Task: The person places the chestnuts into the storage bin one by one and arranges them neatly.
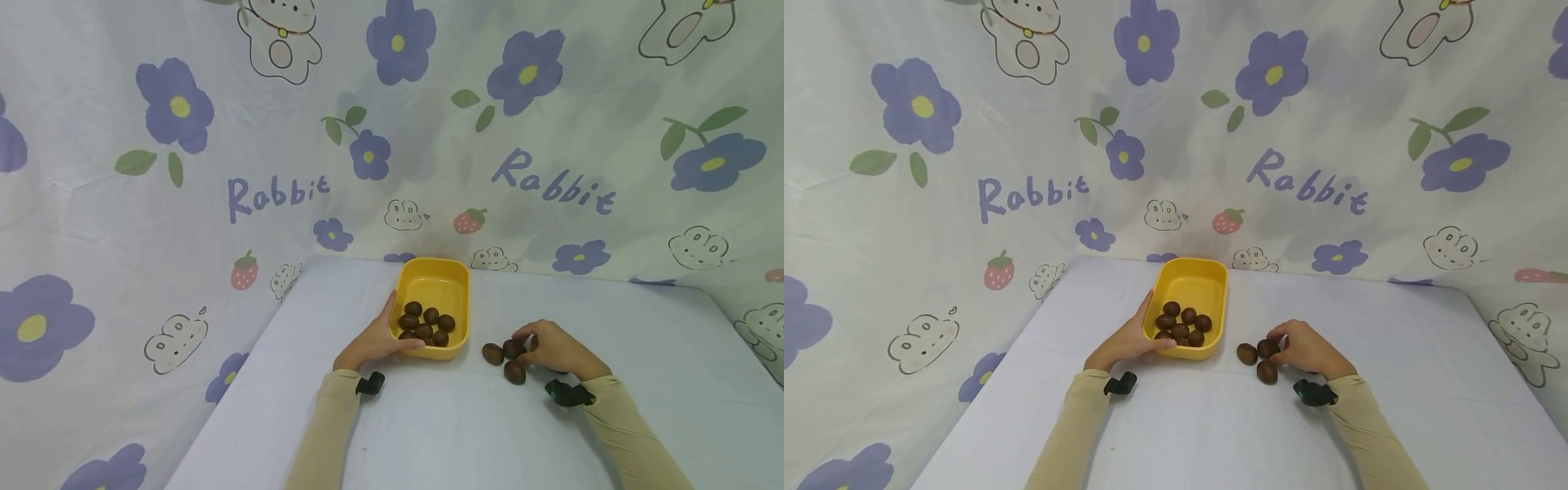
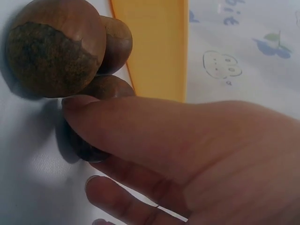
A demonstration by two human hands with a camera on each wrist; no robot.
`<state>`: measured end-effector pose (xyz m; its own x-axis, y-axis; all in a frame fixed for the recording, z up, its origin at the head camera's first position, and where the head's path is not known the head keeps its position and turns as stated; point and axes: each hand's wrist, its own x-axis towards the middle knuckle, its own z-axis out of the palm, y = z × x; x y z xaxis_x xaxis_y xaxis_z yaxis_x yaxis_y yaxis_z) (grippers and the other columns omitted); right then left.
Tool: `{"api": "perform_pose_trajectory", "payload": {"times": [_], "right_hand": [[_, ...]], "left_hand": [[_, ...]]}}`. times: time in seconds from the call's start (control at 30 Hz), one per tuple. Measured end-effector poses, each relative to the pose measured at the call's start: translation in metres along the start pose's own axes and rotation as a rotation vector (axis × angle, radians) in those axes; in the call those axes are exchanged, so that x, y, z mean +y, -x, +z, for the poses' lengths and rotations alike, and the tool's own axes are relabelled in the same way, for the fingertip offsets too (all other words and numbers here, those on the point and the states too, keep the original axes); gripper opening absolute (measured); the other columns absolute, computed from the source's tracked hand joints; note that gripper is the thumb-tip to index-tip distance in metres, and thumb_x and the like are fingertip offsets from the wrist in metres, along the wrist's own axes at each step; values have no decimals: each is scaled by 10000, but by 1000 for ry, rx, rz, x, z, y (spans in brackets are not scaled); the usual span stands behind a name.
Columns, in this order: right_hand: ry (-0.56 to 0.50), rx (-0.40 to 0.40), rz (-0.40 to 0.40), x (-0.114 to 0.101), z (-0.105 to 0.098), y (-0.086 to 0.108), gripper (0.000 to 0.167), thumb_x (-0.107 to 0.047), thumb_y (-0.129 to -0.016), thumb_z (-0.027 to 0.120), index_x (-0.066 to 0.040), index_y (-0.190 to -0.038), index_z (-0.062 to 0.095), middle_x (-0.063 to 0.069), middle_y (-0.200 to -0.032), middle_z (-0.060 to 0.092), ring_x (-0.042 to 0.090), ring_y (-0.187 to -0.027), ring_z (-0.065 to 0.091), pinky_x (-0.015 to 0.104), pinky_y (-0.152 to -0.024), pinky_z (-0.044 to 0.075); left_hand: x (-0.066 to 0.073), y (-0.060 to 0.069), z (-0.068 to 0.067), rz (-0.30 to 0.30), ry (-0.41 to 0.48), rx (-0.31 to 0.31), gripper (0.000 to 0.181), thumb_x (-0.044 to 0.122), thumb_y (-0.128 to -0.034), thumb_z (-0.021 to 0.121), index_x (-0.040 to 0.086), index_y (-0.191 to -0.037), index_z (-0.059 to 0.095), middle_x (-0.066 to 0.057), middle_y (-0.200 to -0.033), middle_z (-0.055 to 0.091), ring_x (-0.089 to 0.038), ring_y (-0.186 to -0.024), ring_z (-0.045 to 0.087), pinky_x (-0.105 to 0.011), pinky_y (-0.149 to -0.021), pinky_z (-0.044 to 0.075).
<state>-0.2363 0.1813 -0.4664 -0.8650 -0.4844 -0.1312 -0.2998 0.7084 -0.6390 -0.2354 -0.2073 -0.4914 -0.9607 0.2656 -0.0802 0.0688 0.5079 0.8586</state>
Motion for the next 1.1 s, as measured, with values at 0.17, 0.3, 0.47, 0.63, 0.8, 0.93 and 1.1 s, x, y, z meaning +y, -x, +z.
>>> {"api": "perform_pose_trajectory", "payload": {"times": [0.17, 0.3, 0.47, 0.63, 0.8, 0.93, 1.1], "right_hand": [[-9, 2, 3, -2, 1, -2, 449, -38, -783, 833, 27, -1212, 717, 51, -891, 662, 159, -743, 534, 229, -570, 442], [-1, 12, 2, -3, 2, -3, 416, -55, -797, 824, 31, -1191, 724, 34, -837, 647, 149, -726, 534, 230, -564, 442], [8, 48, -14, -4, 0, -3, 389, -90, -802, 825, 25, -1164, 738, 28, -821, 660, 130, -705, 533, 230, -556, 445], [13, 101, -30, -6, -4, -2, 362, -118, -820, 820, 1, -1153, 742, 38, -922, 709, 130, -749, 547, 234, -568, 450], [16, 167, -44, -8, -6, -3, 352, -162, -843, 829, -13, -1147, 735, 56, -980, 732, 139, -813, 576, 232, -604, 458], [11, 219, -62, -8, -7, -3, 353, -174, -840, 839, -18, -1142, 745, 64, -1011, 755, 143, -835, 597, 226, -623, 466], [-23, 272, -39, -8, -8, -5, 359, -186, -845, 843, -40, -1160, 751, 62, -1004, 760, 144, -837, 605, 216, -619, 478]], "left_hand": [[0, 1, -1, 5, 8, -1, 1374, 498, -731, 913, 348, -1662, -87, 26, -1762, 111, -246, -1612, 204, -590, -1302, 189], [0, 2, -1, 17, 22, -3, 1352, 448, -746, 913, 376, -1657, -84, 36, -1757, 136, -232, -1606, 217, -583, -1303, 189], [-1, 2, -1, 10, 13, 0, 1370, 505, -728, 909, 353, -1662, -83, 27, -1762, 105, -235, -1609, 206, -583, -1304, 189], [-2, 2, -2, -7, 10, 1, 1393, 527, -714, 911, 328, -1665, -87, 20, -1765, 87, -241, -1613, 196, -579, -1306, 185], [-2, 3, -2, -17, 4, 8, 1374, 501, -730, 911, 349, -1662, -87, 20, -1762, 111, -248, -1609, 212, -593, -1300, 195], [-1, 3, -1, -46, -14, 6, 1375, 537, -727, 904, 364, -1659, -92, -1, -1764, 103, -270, -1606, 219, -608, -1293, 207], [3, 2, 1, -7, 6, -5, 1347, 515, -739, 903, 384, -1657, -74, 9, -1761, 118, -266, -1593, 247, -608, -1288, 225]]}}
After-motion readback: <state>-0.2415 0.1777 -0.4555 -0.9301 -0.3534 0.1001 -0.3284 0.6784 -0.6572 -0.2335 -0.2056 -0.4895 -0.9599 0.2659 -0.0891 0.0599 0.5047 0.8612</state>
